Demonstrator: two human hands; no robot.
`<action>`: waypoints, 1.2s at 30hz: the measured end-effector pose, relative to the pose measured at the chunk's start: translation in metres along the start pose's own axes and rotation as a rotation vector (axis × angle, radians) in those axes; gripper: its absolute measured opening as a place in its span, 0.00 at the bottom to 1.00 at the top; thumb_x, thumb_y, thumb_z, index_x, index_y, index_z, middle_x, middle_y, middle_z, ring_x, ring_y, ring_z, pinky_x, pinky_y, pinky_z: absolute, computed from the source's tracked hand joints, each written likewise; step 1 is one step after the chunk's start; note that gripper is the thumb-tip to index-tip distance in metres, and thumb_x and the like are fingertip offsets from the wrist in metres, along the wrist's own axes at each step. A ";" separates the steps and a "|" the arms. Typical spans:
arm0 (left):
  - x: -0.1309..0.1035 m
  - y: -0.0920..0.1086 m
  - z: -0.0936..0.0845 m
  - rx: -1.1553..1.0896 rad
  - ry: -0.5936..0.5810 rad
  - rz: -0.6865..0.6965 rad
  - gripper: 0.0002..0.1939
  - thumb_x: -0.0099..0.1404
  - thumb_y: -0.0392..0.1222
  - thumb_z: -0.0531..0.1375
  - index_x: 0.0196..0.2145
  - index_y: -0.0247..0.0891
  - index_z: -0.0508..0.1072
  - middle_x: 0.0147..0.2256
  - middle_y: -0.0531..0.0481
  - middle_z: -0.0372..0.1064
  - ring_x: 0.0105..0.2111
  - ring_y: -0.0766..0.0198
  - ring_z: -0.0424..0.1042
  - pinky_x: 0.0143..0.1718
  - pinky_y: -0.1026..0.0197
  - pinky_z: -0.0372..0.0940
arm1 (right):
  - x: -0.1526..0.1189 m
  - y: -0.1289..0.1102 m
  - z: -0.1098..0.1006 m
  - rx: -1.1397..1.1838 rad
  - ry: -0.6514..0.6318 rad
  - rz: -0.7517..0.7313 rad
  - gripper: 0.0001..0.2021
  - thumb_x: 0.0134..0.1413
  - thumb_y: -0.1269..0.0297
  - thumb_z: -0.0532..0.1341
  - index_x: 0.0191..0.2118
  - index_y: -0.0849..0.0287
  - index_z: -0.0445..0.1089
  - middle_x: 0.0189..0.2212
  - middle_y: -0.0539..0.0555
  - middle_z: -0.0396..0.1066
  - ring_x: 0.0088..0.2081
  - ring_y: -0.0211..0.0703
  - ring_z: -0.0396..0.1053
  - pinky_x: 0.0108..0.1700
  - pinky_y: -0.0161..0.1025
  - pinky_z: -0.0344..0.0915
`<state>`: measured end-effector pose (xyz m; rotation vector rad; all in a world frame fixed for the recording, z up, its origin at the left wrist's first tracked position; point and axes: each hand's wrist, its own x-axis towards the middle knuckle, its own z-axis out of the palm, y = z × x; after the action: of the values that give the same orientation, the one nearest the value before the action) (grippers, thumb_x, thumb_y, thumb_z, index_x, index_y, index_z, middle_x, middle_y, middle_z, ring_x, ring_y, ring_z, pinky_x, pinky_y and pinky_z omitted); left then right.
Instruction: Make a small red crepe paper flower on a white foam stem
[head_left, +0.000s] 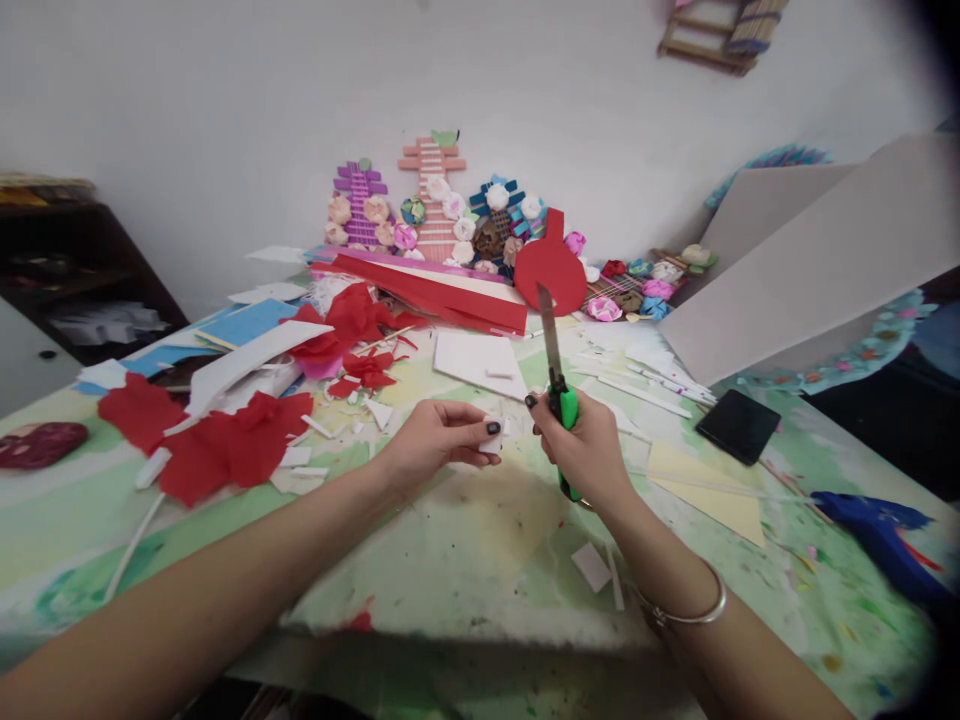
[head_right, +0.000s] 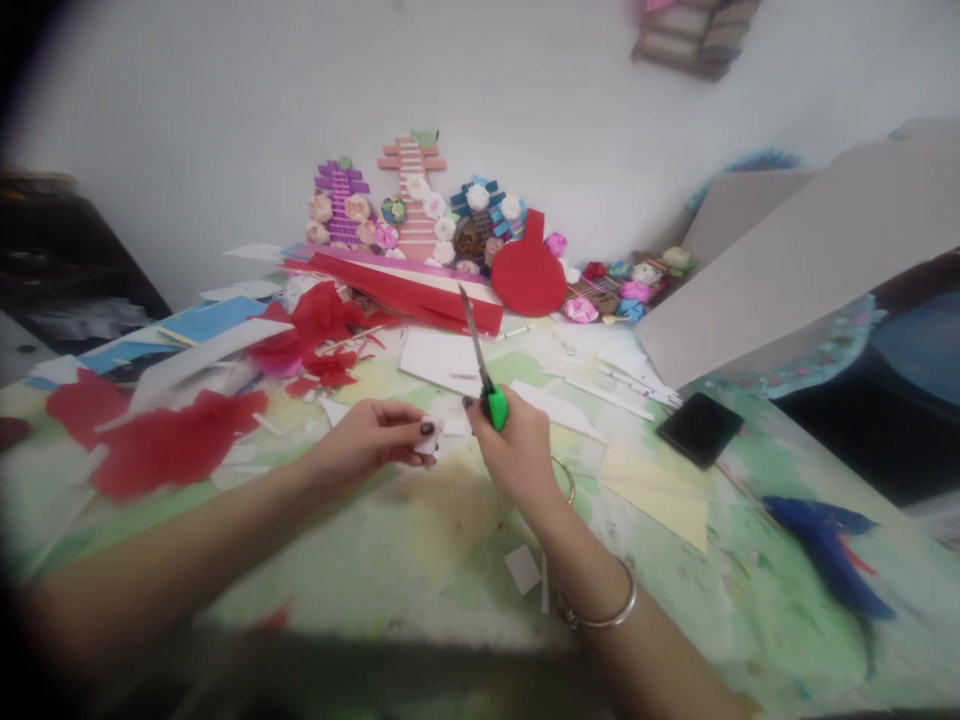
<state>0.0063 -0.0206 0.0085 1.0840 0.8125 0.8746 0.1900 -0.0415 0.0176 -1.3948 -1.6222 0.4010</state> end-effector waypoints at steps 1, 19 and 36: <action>0.000 0.000 0.000 0.003 0.010 0.022 0.13 0.48 0.42 0.71 0.29 0.31 0.77 0.26 0.48 0.73 0.25 0.63 0.75 0.31 0.62 0.69 | 0.001 0.002 0.000 0.036 0.006 0.032 0.10 0.53 0.59 0.56 0.25 0.57 0.63 0.17 0.47 0.63 0.19 0.35 0.58 0.24 0.34 0.54; -0.001 0.000 0.001 0.229 0.102 0.260 0.09 0.49 0.38 0.68 0.30 0.33 0.78 0.25 0.49 0.75 0.26 0.64 0.72 0.29 0.64 0.65 | -0.004 -0.004 0.004 0.393 -0.332 0.197 0.04 0.49 0.65 0.60 0.32 0.59 0.69 0.15 0.43 0.60 0.14 0.29 0.56 0.18 0.30 0.54; -0.001 0.010 0.000 -0.142 -0.029 0.193 0.07 0.51 0.37 0.67 0.28 0.31 0.75 0.23 0.51 0.71 0.18 0.75 0.59 0.21 0.68 0.53 | -0.003 -0.013 -0.010 0.090 -0.298 -0.104 0.18 0.57 0.48 0.55 0.32 0.60 0.67 0.21 0.48 0.62 0.23 0.34 0.57 0.27 0.34 0.53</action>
<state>0.0039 -0.0195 0.0178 1.0593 0.6184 1.0601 0.1904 -0.0510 0.0315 -1.2203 -1.8831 0.6366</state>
